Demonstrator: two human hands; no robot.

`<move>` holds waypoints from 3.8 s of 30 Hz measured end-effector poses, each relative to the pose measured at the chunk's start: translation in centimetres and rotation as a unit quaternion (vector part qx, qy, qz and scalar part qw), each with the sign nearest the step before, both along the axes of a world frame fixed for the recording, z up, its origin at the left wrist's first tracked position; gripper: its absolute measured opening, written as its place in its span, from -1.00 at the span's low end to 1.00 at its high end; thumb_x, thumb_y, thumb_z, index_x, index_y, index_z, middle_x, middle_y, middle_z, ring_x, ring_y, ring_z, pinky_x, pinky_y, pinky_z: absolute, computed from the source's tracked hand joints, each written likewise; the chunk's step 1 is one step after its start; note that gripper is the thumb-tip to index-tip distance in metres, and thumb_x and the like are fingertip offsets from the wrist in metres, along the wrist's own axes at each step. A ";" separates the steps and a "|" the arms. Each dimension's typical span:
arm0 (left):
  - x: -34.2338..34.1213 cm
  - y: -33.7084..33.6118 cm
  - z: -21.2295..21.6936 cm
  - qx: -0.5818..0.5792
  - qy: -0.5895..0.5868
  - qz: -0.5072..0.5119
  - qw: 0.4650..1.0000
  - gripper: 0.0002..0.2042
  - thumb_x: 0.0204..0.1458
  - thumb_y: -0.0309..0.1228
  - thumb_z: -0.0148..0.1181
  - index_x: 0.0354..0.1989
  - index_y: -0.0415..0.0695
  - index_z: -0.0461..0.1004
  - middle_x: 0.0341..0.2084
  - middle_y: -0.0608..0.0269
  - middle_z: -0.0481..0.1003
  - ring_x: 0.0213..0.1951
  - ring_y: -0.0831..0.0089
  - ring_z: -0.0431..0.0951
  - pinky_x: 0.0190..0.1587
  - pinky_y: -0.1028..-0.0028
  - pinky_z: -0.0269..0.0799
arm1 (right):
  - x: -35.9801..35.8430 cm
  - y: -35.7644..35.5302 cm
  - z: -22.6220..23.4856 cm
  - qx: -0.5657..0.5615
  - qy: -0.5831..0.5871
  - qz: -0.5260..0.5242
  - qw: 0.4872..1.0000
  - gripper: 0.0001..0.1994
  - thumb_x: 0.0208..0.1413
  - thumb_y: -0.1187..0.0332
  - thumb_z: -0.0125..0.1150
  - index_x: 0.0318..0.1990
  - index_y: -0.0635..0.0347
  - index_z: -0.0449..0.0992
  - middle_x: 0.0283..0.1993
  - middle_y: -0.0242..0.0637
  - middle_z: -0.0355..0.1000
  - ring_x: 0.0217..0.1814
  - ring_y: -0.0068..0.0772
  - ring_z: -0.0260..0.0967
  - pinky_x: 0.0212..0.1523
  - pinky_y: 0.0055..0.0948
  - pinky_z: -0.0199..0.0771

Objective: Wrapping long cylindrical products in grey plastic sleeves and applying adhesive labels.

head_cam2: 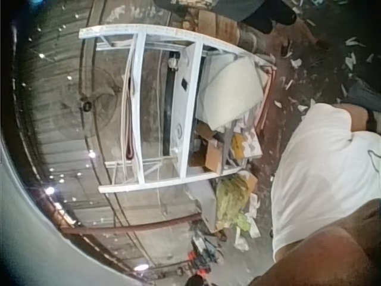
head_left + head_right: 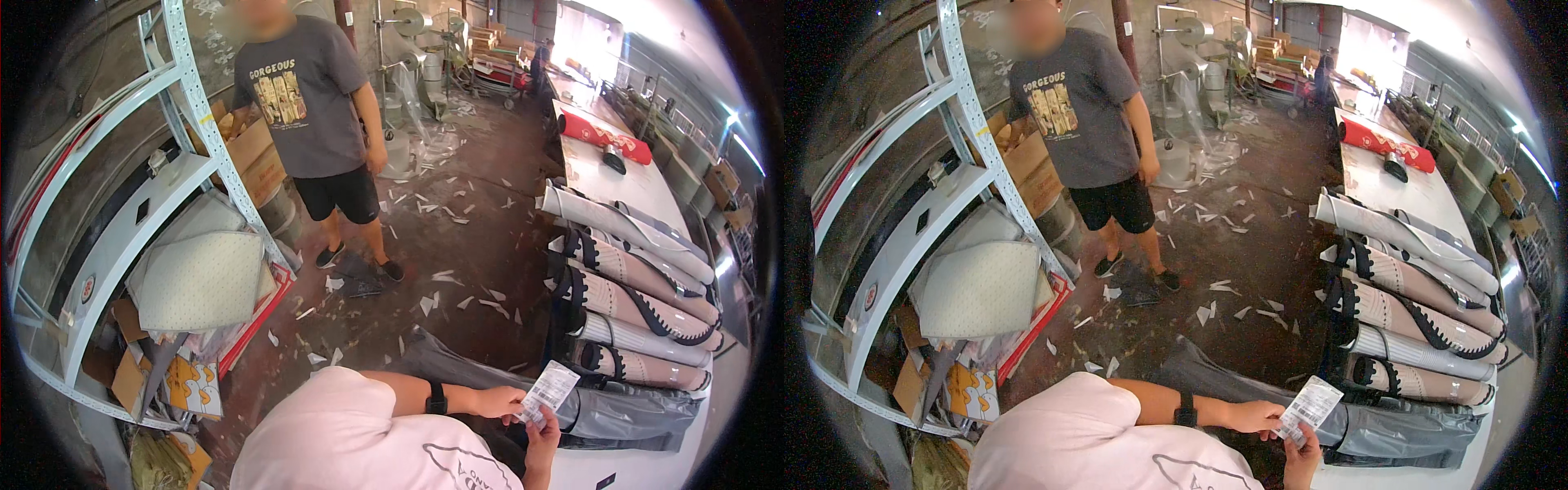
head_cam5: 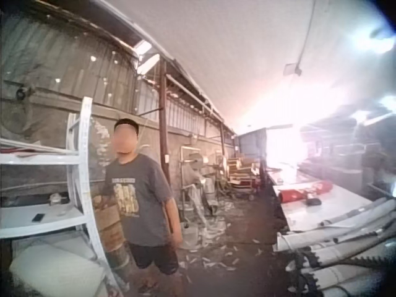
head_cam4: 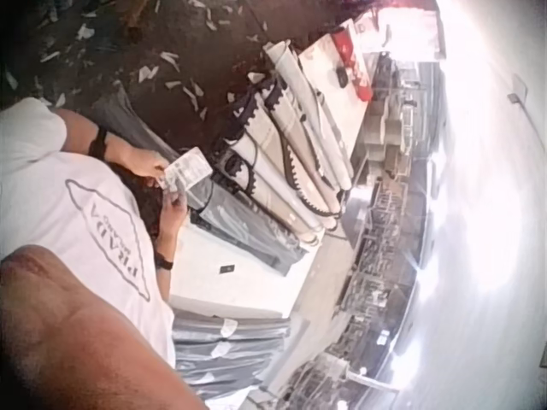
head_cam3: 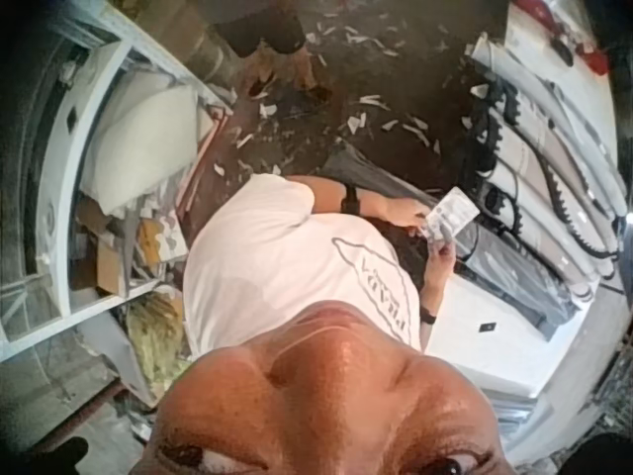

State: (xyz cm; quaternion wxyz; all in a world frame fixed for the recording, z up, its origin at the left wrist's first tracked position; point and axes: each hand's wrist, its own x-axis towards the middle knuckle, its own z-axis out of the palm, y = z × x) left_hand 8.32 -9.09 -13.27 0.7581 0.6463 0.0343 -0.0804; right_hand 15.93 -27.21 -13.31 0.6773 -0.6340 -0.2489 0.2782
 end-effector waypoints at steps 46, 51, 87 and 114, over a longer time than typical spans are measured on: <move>0.2 0.6 1.5 0.089 0.023 0.022 0.996 -0.82 0.05 -0.45 -0.04 -0.28 -0.33 0.39 -0.45 0.22 0.48 -0.43 0.56 0.47 -0.34 0.57 0.40 | -0.7 1.7 4.1 -0.158 -0.374 -0.119 0.906 -0.73 -0.23 0.44 0.28 -0.28 0.21 0.49 0.12 0.10 0.15 0.12 0.08 0.15 0.06 -0.26 0.19; 0.6 0.5 2.4 0.118 0.030 -0.015 0.992 -0.83 0.03 -0.46 -0.01 -0.32 -0.34 0.40 -0.47 0.23 0.48 -0.42 0.57 0.47 -0.33 0.58 0.40 | -1.6 1.6 3.0 -0.150 -0.190 -0.080 0.967 -0.84 -0.11 0.46 0.19 -0.31 0.25 0.48 -0.36 -0.15 0.46 -0.35 -0.30 0.45 -0.32 -0.51 0.41; 0.8 -0.9 2.2 0.235 -0.030 -0.007 0.971 -0.91 -0.05 -0.52 0.05 -0.38 -0.27 0.42 -0.55 0.32 0.46 -0.47 0.64 0.43 -0.37 0.60 0.38 | -1.2 0.2 3.3 -0.137 -0.339 -0.064 0.929 -0.91 -0.15 0.46 0.10 -0.42 0.19 0.43 -0.47 -0.15 0.37 -0.42 -0.09 0.34 -0.43 -0.33 0.35; 1.8 12.2 2.3 -0.271 0.015 0.408 0.872 -0.75 0.07 -0.16 -0.05 -0.20 -0.03 0.36 -0.28 0.38 0.44 -0.44 0.64 0.39 -0.39 0.62 0.33 | 3.4 -13.5 0.4 0.159 0.183 -0.478 0.844 -0.72 0.16 0.26 -0.19 -0.04 0.20 0.21 -0.09 -0.27 0.32 -0.03 -0.44 0.31 -0.16 -0.51 0.26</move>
